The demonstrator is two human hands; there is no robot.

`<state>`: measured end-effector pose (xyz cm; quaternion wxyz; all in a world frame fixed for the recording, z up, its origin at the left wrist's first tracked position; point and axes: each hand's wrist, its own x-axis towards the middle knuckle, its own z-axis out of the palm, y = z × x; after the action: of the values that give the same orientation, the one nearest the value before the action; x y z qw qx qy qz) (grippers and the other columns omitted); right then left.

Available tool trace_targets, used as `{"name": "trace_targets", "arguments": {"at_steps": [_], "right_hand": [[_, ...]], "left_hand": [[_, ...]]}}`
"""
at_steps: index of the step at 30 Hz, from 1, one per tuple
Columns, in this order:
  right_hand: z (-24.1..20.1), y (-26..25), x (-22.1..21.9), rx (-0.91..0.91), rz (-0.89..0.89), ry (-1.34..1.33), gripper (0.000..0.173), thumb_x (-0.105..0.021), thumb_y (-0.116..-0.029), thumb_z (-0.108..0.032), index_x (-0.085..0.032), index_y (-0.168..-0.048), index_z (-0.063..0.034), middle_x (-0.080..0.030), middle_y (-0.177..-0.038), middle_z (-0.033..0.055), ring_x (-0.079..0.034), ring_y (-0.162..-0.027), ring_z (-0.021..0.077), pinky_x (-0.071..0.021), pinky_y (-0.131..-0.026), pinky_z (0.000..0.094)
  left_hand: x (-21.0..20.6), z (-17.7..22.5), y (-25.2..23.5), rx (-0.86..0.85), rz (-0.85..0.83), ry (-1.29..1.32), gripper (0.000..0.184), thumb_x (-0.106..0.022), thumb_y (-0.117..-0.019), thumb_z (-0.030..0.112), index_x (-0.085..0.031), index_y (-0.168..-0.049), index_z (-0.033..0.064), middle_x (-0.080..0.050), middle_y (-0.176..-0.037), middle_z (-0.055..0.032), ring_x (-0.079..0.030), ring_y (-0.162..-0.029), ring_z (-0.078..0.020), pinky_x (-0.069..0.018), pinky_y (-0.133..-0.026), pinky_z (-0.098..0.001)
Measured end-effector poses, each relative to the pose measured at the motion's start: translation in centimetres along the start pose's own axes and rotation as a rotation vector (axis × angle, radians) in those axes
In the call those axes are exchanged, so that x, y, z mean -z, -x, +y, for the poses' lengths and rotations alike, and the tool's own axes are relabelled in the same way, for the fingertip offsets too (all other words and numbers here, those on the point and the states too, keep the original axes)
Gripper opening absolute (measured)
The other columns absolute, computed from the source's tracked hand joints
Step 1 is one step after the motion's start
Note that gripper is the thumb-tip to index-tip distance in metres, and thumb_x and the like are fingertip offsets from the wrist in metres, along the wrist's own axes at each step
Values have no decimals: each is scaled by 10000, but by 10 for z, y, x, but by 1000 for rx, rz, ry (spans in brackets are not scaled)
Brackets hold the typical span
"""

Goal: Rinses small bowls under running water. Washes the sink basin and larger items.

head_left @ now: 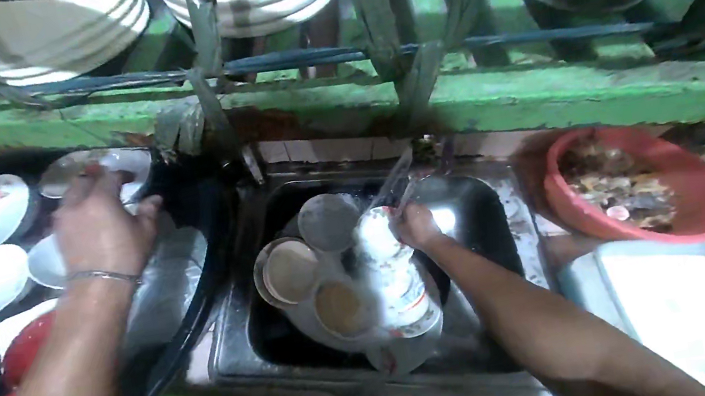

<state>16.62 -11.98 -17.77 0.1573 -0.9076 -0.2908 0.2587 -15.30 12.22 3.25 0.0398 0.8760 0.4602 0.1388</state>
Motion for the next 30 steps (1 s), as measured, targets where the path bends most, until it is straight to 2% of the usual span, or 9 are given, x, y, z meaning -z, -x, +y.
{"name": "trace_targets", "arguments": {"at_steps": [3, 5, 8, 11, 15, 19, 22, 26, 30], "right_hand": [[7, -3, -9, -23, 57, -185, 446, -497, -1078, -366, -600, -1304, 5, -697, -1121, 266, -695, -1051, 425, -542, -927, 632], [10, -4, -14, -65, 121, -435, 425, -494, -1085, -346, -588, -1299, 9, -694, -1092, 265, -707, -974, 411, -568, -874, 616], [5, 2, -10, -90, 210, -806, 318, -500, -1086, -236, -568, -1262, 21, -660, -1047, 227, -688, -805, 315, -596, -731, 528], [-10, 19, 3, -70, 207, -1028, 251, -502, -1084, -220, -573, -1219, -21, -639, -1001, 153, -626, -775, 218, -555, -698, 434], [-18, 45, 32, -133, 21, -1183, 328, -418, -1112, -219, -504, -1405, -100, -629, -1104, 109, -637, -889, 191, -565, -767, 398], [-19, 45, 41, -128, 199, -1096, 225, -638, -988, -58, -642, -1213, -53, -659, -939, 113, -620, -723, 184, -553, -644, 375], [-12, 41, 41, -91, 399, -978, 277, -764, -887, -41, -644, -1133, -6, -680, -983, 169, -659, -800, 252, -574, -721, 464], [9, 37, 43, -107, 543, -1044, 292, -753, -938, -156, -610, -1146, -10, -645, -879, 142, -597, -629, 205, -543, -585, 413], [6, 33, 36, -107, 567, -1157, 225, -678, -1006, -226, -617, -1110, -36, -572, -747, 55, -478, -518, 112, -462, -499, 310]], "left_hand": [[-36, 49, 30, -140, 40, 277, 313, -627, -1016, 163, -651, -1260, -32, -658, -1245, -264, -649, -1172, -399, -505, -1024, -581], [-83, 92, 54, -29, -159, 564, 316, -589, -1056, 232, -651, -1274, 12, -703, -1205, -170, -696, -1101, -261, -560, -992, -474], [-172, 141, 71, 260, -556, 938, 664, -636, -1024, 390, -422, -1527, 13, -537, -1467, -235, -547, -1338, -353, -455, -1118, -531], [-226, 184, 73, 528, -610, 1168, 720, -784, -927, 321, -433, -1496, 53, -624, -1291, -243, -669, -1085, -356, -592, -871, -527], [-240, 206, 68, 532, -504, 1214, 491, -713, -982, 257, -561, -1363, -13, -645, -1228, -253, -662, -1075, -359, -573, -902, -546], [-244, 205, 59, 416, -393, 1226, 487, -651, -1017, 195, -514, -1434, -16, -607, -1353, -251, -603, -1240, -341, -485, -1070, -521], [-241, 199, 55, 484, -247, 1273, 467, -644, -1013, 164, -527, -1433, -2, -635, -1294, -244, -643, -1151, -326, -535, -988, -510], [-231, 170, 49, 583, -189, 1082, 500, -616, -1027, 195, -478, -1491, 67, -625, -1266, -257, -676, -983, -357, -584, -817, -537], [-227, 173, 57, 372, -176, 938, 534, -568, -1052, 182, -426, -1548, 42, -485, -1530, -231, -487, -1407, -364, -387, -1173, -532]]}}
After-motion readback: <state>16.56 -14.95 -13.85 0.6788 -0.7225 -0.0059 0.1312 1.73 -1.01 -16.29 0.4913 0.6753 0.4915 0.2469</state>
